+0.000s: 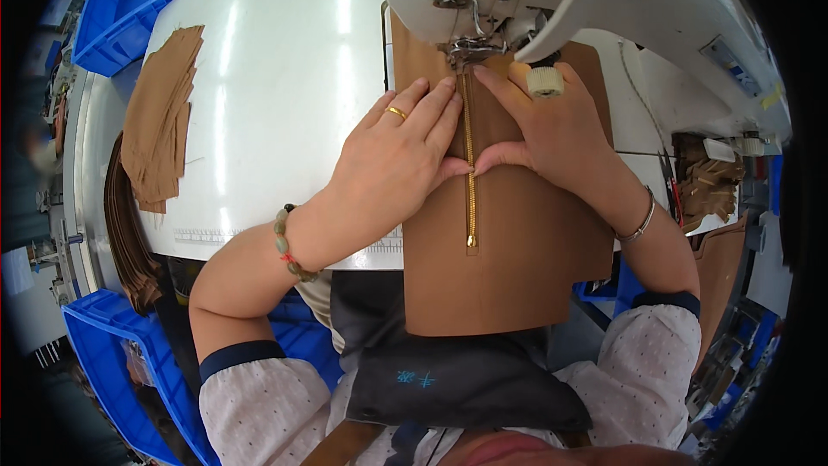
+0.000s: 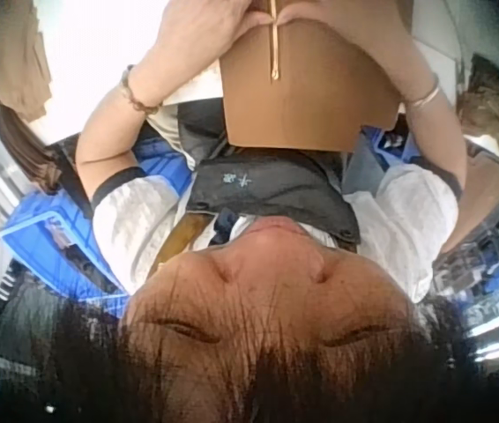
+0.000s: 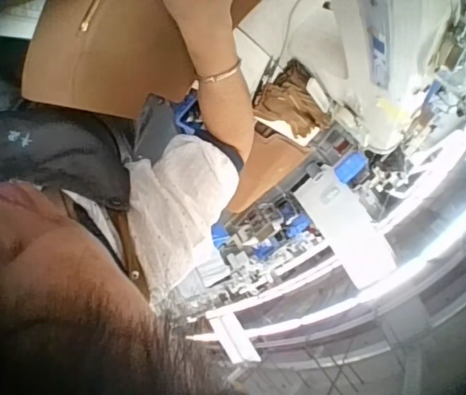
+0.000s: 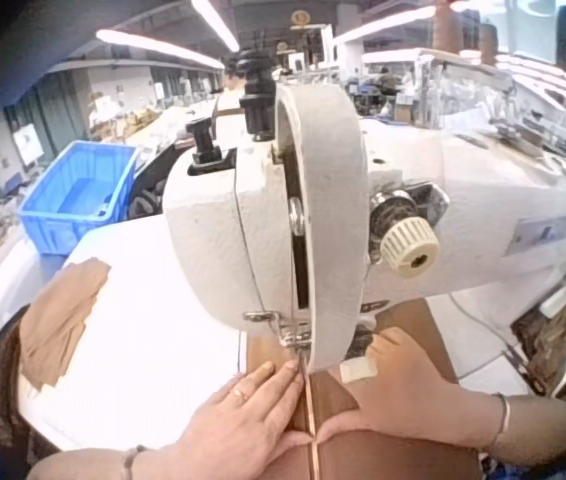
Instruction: The recorder uses a sewing machine to attach a zipper to a piece of brown leather material.
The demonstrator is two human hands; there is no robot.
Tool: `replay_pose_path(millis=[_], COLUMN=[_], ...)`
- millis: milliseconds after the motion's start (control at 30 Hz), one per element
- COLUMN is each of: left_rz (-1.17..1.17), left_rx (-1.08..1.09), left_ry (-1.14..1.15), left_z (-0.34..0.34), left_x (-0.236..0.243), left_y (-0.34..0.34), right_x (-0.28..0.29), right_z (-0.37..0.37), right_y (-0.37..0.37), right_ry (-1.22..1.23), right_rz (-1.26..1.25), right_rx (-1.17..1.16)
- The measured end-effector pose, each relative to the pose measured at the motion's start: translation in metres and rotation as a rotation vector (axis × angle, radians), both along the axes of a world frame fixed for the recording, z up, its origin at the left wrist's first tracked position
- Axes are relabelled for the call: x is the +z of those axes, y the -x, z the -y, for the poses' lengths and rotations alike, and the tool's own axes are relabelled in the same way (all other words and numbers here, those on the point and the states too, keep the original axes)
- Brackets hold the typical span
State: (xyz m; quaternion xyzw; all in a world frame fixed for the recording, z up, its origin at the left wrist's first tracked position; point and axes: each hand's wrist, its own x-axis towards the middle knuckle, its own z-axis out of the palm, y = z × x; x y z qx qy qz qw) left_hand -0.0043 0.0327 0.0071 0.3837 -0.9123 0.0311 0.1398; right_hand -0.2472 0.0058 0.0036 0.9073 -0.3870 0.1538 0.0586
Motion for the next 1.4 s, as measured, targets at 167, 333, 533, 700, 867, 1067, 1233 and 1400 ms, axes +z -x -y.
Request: replay_pose_path(millis=[167, 333, 533, 700, 867, 1067, 1233, 1400], left_rz=[-0.022, -0.029, -0.111, -0.150, -0.108, -0.127, -0.136, -0.319], left_rx=[-0.003, -0.002, 0.004, 0.006, -0.019, -0.037, -0.026, -0.023], left_ry=[-0.016, -0.021, -0.049, -0.063, -0.042, -0.045, -0.041, -0.146], left_z=[0.000, -0.001, 0.000, 0.000, 0.005, 0.008, 0.010, 0.008], left_x=[-0.001, -0.002, -0.004, -0.008, -0.003, -0.004, -0.004, -0.010], left_y=[-0.001, 0.000, -0.002, -0.002, -0.003, -0.004, -0.003, -0.004], right_x=[0.000, 0.001, -0.001, -0.002, 0.000, 0.002, 0.001, -0.002], right_z=[-0.002, 0.002, -0.003, -0.009, -0.008, -0.008, -0.007, -0.006], right_y=[-0.001, 0.000, 0.000, -0.002, -0.003, -0.003, -0.002, 0.000], right_ry=[0.070, -0.027, 0.064, -0.008, -0.043, -0.053, -0.058, -0.085], right_rz=[0.101, 0.025, 0.013, 0.057, 0.070, 0.081, 0.058, 0.089], right_rx=[0.043, -0.004, 0.057, 0.050, 0.064, 0.074, 0.049, 0.076])
